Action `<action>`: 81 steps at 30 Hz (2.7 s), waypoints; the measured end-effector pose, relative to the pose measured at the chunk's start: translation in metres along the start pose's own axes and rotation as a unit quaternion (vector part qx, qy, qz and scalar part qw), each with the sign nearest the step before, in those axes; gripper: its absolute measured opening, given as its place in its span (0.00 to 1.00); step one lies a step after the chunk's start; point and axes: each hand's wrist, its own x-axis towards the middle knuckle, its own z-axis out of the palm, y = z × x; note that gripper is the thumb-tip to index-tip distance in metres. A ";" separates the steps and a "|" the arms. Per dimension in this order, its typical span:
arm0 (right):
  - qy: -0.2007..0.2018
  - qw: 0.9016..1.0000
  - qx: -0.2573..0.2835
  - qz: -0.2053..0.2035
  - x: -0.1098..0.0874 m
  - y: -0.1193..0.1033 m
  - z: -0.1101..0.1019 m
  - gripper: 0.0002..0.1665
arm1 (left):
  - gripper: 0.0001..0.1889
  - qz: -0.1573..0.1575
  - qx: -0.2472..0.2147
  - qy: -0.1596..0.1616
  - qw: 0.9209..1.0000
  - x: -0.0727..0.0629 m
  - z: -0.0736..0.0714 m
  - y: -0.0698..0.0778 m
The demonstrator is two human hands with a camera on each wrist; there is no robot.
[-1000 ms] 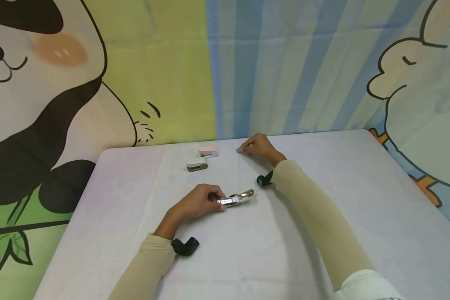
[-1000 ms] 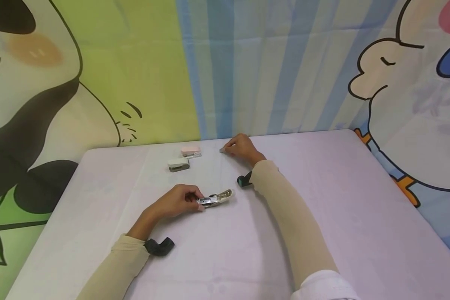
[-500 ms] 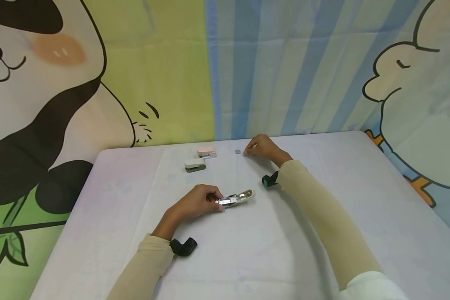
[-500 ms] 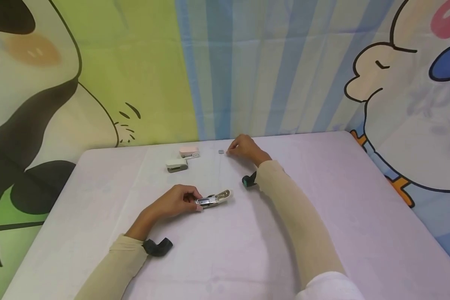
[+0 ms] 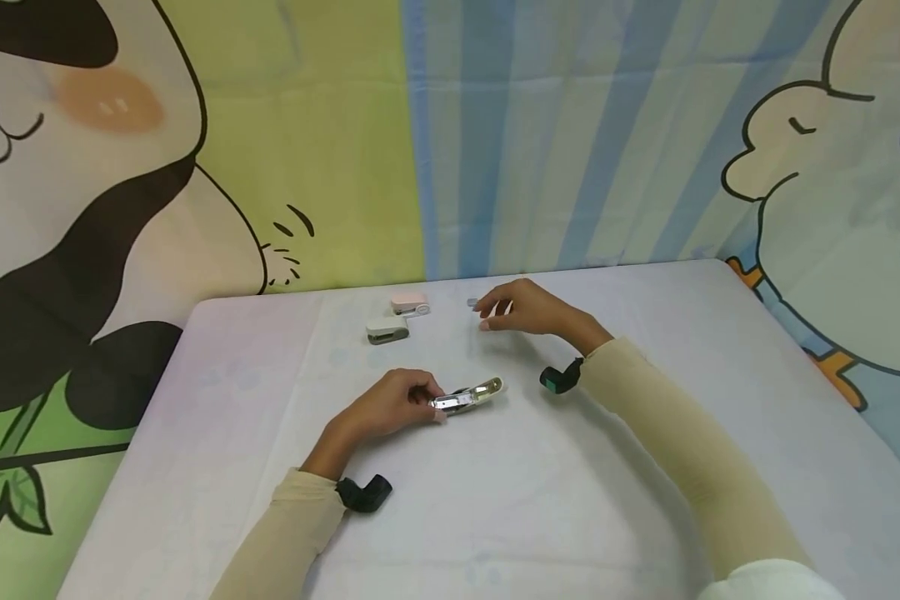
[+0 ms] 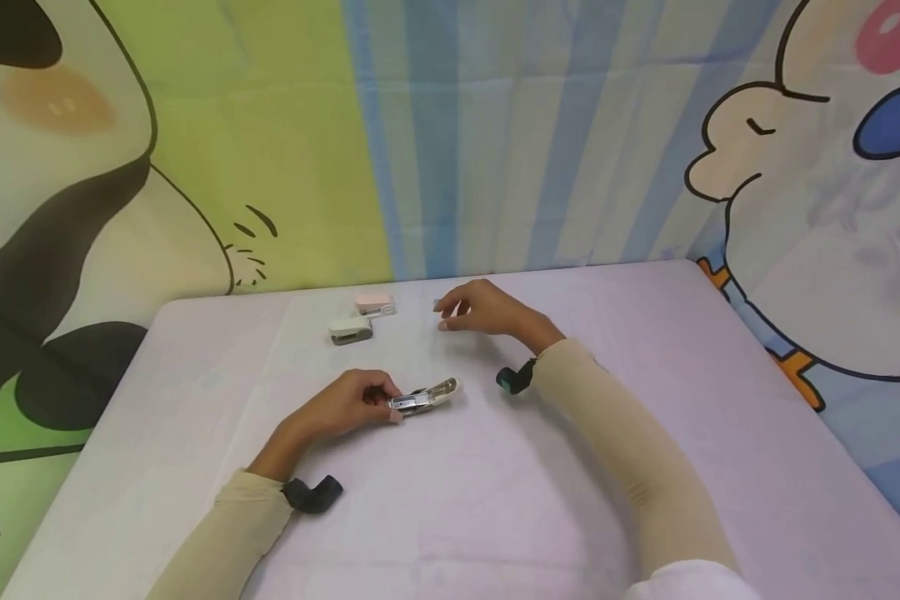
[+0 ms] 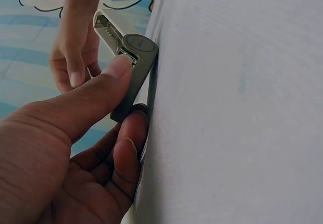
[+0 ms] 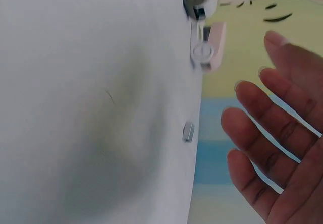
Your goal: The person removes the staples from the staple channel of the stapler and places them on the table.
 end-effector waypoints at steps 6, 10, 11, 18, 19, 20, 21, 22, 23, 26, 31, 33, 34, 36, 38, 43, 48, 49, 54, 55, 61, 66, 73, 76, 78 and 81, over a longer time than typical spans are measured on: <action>-0.027 0.997 0.051 -0.043 -0.026 -0.013 0.013 0.24 | 0.11 0.003 -0.001 0.002 1.000 -0.001 -0.002 -0.001; -0.073 0.992 0.080 -0.058 -0.042 -0.021 0.018 0.28 | 0.11 0.004 0.004 0.007 1.000 0.000 -0.002 0.000; -0.087 0.991 0.082 -0.058 -0.045 -0.022 0.018 0.29 | 0.10 0.006 0.002 0.008 1.000 0.001 -0.002 0.001; -0.136 0.988 0.044 -0.057 -0.053 -0.028 0.022 0.23 | 0.10 0.001 -0.009 0.017 1.000 -0.001 -0.002 0.001; -0.134 0.988 0.035 -0.061 -0.053 -0.029 0.022 0.20 | 0.10 0.001 -0.011 0.015 1.000 -0.002 -0.002 0.000; -0.132 0.989 0.025 -0.067 -0.053 -0.030 0.022 0.17 | 0.10 0.001 -0.010 0.013 1.000 -0.002 -0.001 0.000; -0.130 0.989 0.018 -0.069 -0.054 -0.030 0.022 0.15 | 0.10 0.002 -0.009 0.012 1.000 -0.001 0.000 0.000; -0.127 0.989 0.012 -0.070 -0.054 -0.030 0.021 0.14 | 0.09 0.004 -0.007 0.011 1.000 0.000 0.001 0.001; -0.124 0.990 0.007 -0.070 -0.055 -0.030 0.020 0.14 | 0.09 0.006 -0.001 0.011 1.000 0.001 0.001 0.001; -0.114 0.991 -0.017 -0.062 -0.057 -0.028 0.016 0.14 | 0.08 0.010 0.025 0.020 0.999 0.008 0.004 0.003; -0.094 0.993 -0.059 -0.045 -0.054 -0.023 0.007 0.13 | 0.08 0.004 0.068 0.042 0.997 0.026 0.004 0.010; -0.082 0.993 -0.072 -0.038 -0.053 -0.019 0.002 0.13 | 0.08 -0.006 0.077 0.044 0.996 0.036 0.004 0.015; -0.076 0.993 -0.079 -0.033 -0.053 -0.017 -0.001 0.14 | 0.08 -0.012 0.081 0.043 0.996 0.041 0.004 0.018; -0.064 0.993 -0.091 -0.025 -0.055 -0.013 -0.007 0.15 | 0.08 -0.023 0.089 0.041 0.995 0.052 0.005 0.024; -0.048 0.993 -0.103 -0.016 -0.059 -0.008 -0.016 0.16 | 0.09 -0.030 0.100 0.040 0.994 0.066 0.007 0.029; -0.007 0.990 -0.140 0.012 -0.067 0.002 -0.037 0.16 | 0.11 -0.029 0.131 0.057 0.989 0.104 0.015 0.038; 0.011 0.984 -0.173 0.036 -0.070 0.011 -0.055 0.16 | 0.12 -0.019 0.134 0.082 0.987 0.141 0.027 0.037; 0.013 0.984 -0.175 0.040 -0.070 0.012 -0.058 0.16 | 0.12 -0.019 0.131 0.088 0.987 0.147 0.029 0.037; 0.027 0.980 -0.188 0.056 -0.069 0.021 -0.067 0.17 | 0.13 -0.051 0.127 0.129 0.982 0.173 0.038 0.036; 0.031 0.980 -0.189 0.057 -0.068 0.024 -0.068 0.17 | 0.13 -0.064 0.126 0.137 0.980 0.177 0.040 0.037; 0.055 0.980 -0.179 0.066 -0.061 0.042 -0.067 0.16 | 0.13 -0.126 0.139 0.168 0.968 0.190 0.050 0.039; 0.057 0.980 -0.168 0.092 -0.056 0.058 -0.065 0.16 | 0.13 -0.144 0.140 0.201 0.959 0.196 0.056 0.041; 0.065 0.982 -0.123 0.131 -0.061 0.079 -0.058 0.19 | 0.13 -0.172 0.133 0.219 0.951 0.200 0.060 0.043; 0.081 0.979 -0.137 0.126 -0.066 0.083 -0.056 0.20 | 0.14 -0.173 0.132 0.215 0.952 0.201 0.062 0.044; 0.087 0.979 -0.142 0.121 -0.068 0.084 -0.055 0.21 | 0.14 -0.174 0.133 0.213 0.952 0.201 0.063 0.044; 0.096 0.979 -0.135 0.120 -0.068 0.082 -0.055 0.23 | 0.14 -0.173 0.131 0.218 0.952 0.200 0.061 0.043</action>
